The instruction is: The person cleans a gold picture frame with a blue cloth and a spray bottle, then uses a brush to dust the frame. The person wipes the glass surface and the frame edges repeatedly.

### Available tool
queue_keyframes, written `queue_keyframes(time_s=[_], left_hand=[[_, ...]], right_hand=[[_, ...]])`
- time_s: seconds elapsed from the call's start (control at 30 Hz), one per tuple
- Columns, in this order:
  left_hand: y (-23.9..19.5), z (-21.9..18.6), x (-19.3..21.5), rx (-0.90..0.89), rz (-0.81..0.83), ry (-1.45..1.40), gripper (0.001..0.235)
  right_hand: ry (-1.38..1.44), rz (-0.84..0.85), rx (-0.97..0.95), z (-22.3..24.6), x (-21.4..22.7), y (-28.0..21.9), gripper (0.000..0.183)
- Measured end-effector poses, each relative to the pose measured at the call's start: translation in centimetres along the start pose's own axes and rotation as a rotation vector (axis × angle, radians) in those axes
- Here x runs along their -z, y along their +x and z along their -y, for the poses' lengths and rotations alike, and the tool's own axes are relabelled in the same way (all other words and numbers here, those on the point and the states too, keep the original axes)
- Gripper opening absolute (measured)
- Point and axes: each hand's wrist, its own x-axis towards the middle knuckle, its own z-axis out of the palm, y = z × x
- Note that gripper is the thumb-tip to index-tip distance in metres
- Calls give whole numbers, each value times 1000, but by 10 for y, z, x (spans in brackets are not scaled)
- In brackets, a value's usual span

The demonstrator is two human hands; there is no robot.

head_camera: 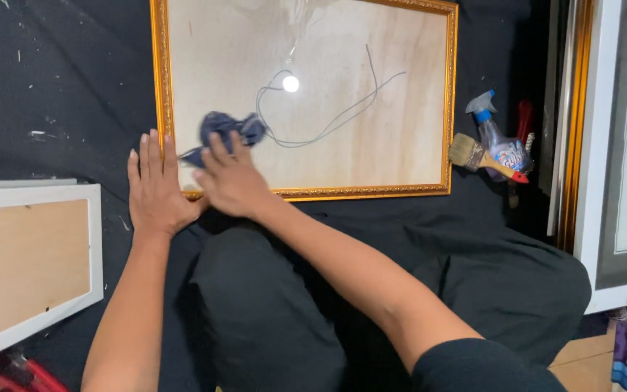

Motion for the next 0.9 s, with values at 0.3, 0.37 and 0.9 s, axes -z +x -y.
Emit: queue_keyframes(time_s=[0.3,0.37,0.9], left_hand=[[3,-5,11,-18,5,-12,119],[3,-9,13,-9,18,-7,120],[7,-9,16,-10,12,-16,110]], right_hand=[[-102,435,-190,-56,91,-38,67],[-114,474,-344,-105,132,-78,66],[170,187,-543,6,35,39,87]])
